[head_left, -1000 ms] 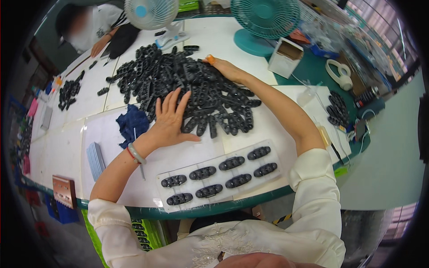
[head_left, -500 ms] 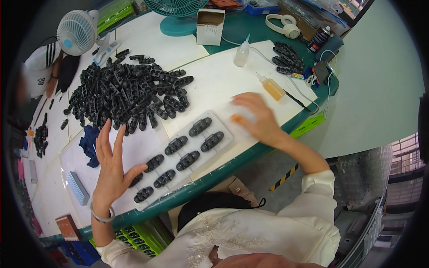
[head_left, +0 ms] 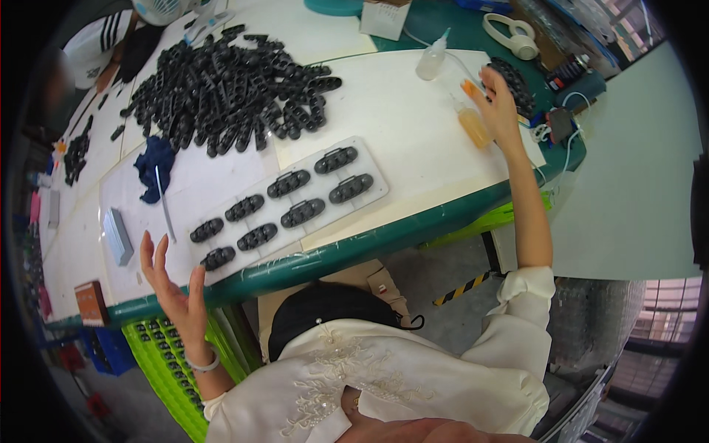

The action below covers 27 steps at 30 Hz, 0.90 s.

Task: Applying glue to and assembling small black plastic components on a workbench in an industrial setting.

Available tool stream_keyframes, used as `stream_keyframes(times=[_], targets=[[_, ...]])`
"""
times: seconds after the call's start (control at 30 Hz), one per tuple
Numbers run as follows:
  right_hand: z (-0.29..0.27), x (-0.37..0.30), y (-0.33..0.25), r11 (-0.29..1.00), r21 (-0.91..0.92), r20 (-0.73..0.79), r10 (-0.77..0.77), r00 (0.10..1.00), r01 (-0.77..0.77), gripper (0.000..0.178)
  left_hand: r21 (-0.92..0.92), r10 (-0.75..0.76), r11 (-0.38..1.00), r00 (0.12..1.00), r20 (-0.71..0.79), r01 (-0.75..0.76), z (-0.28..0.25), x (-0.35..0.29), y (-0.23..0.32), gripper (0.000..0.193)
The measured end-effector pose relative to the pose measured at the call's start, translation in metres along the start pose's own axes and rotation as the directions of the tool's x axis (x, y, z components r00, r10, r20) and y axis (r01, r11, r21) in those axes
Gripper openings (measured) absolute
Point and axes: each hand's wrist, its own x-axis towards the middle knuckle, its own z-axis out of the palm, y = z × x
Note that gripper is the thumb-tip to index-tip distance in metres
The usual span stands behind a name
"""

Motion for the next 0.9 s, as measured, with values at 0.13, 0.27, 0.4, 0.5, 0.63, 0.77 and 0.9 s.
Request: stream_keyframes(times=[0.13,0.27,0.4,0.5,0.63,0.77,0.9], targets=[[0.041,0.058,-0.005,0.885,0.367,0.189,0.231,0.954,-0.287,0.061,-0.187,-0.134,0.977,0.974,-0.185,0.099,0.013,-0.022,-0.011,0.053],[0.054,0.085,0.014,0.874,0.158,0.485,0.336,0.808,-0.459,0.051,-0.135,-0.058,0.991,0.949,-0.311,0.017,0.015,-0.024,-0.021,0.061],[0.064,0.071,0.001,0.864,0.353,0.334,0.241,0.911,-0.358,0.043,-0.074,0.007,0.997,0.938,-0.345,-0.034,0.008,-0.024,-0.034,0.066],[0.057,0.032,-0.074,0.704,0.662,0.338,0.028,0.941,-0.258,0.054,-0.167,-0.012,0.985,0.936,-0.351,-0.050,0.012,-0.027,-0.047,0.087],[0.036,-0.035,-0.140,0.639,0.748,0.359,-0.158,0.920,-0.182,0.069,-0.189,-0.005,0.981,0.962,-0.272,-0.048,0.018,-0.025,-0.060,0.098],[0.030,-0.095,-0.160,0.222,0.910,0.375,-0.086,0.923,-0.349,0.077,-0.229,0.050,0.969,0.985,-0.167,-0.088,0.023,-0.020,-0.067,0.104],[0.040,-0.110,-0.169,-0.127,0.840,0.526,-0.047,0.849,-0.527,0.070,-0.271,0.071,0.957,0.987,-0.144,-0.108,0.026,-0.019,-0.073,0.106]])
